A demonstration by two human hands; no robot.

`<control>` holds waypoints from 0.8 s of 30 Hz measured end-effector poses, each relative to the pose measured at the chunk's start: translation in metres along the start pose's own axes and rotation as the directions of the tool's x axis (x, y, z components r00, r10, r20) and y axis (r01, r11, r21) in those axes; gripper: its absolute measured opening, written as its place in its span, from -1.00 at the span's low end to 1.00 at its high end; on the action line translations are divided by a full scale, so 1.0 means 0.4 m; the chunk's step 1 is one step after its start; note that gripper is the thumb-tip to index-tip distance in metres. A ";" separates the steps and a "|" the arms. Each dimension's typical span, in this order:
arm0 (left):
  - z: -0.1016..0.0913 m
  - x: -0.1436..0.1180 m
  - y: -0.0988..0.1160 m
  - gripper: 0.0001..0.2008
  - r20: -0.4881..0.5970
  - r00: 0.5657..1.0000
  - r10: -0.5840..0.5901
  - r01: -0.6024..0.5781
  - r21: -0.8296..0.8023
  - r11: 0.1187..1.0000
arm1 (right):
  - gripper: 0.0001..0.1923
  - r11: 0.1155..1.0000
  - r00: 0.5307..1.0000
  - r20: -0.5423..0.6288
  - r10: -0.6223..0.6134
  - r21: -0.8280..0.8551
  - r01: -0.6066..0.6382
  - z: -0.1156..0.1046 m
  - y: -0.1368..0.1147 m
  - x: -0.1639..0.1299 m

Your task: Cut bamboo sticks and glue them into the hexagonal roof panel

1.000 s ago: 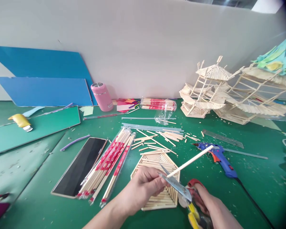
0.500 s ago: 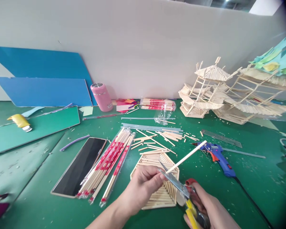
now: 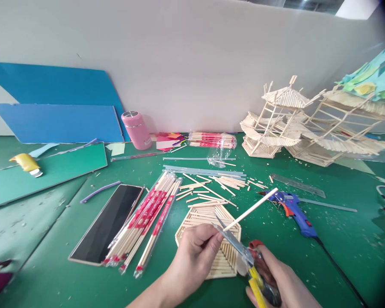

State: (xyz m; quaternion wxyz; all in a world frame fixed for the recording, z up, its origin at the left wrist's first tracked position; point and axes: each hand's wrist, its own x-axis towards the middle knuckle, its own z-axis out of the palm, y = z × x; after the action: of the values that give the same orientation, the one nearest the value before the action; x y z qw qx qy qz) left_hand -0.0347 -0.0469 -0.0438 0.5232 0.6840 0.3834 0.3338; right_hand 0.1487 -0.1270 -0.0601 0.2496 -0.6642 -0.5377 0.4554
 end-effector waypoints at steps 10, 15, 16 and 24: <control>-0.016 0.010 0.002 -0.71 0.146 0.981 -0.125 0.159 -0.253 0.954 | -0.39 0.999 1.000 -0.013 0.010 -0.053 -0.010 0.008 0.009 -0.003; -0.018 0.015 -0.005 -0.67 0.244 0.949 -0.200 0.276 -0.334 0.901 | -0.46 0.996 0.999 -0.033 0.021 -0.083 -0.024 0.020 0.031 0.002; -0.013 0.014 -0.006 -0.68 0.198 0.959 -0.205 0.260 -0.314 0.913 | -0.49 0.996 0.999 -0.024 0.022 -0.084 -0.024 0.020 0.029 0.003; -0.002 0.010 -0.005 -0.73 0.089 0.976 -0.199 0.218 -0.343 0.914 | -0.58 0.988 0.999 0.035 -0.008 -0.151 0.014 -0.007 -0.036 0.007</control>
State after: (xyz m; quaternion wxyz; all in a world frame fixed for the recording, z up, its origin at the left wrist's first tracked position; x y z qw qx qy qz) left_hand -0.0338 -0.0427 -0.0454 0.6792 0.5433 0.3747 0.3210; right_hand 0.1441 -0.1199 -0.0480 0.1916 -0.6702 -0.5787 0.4234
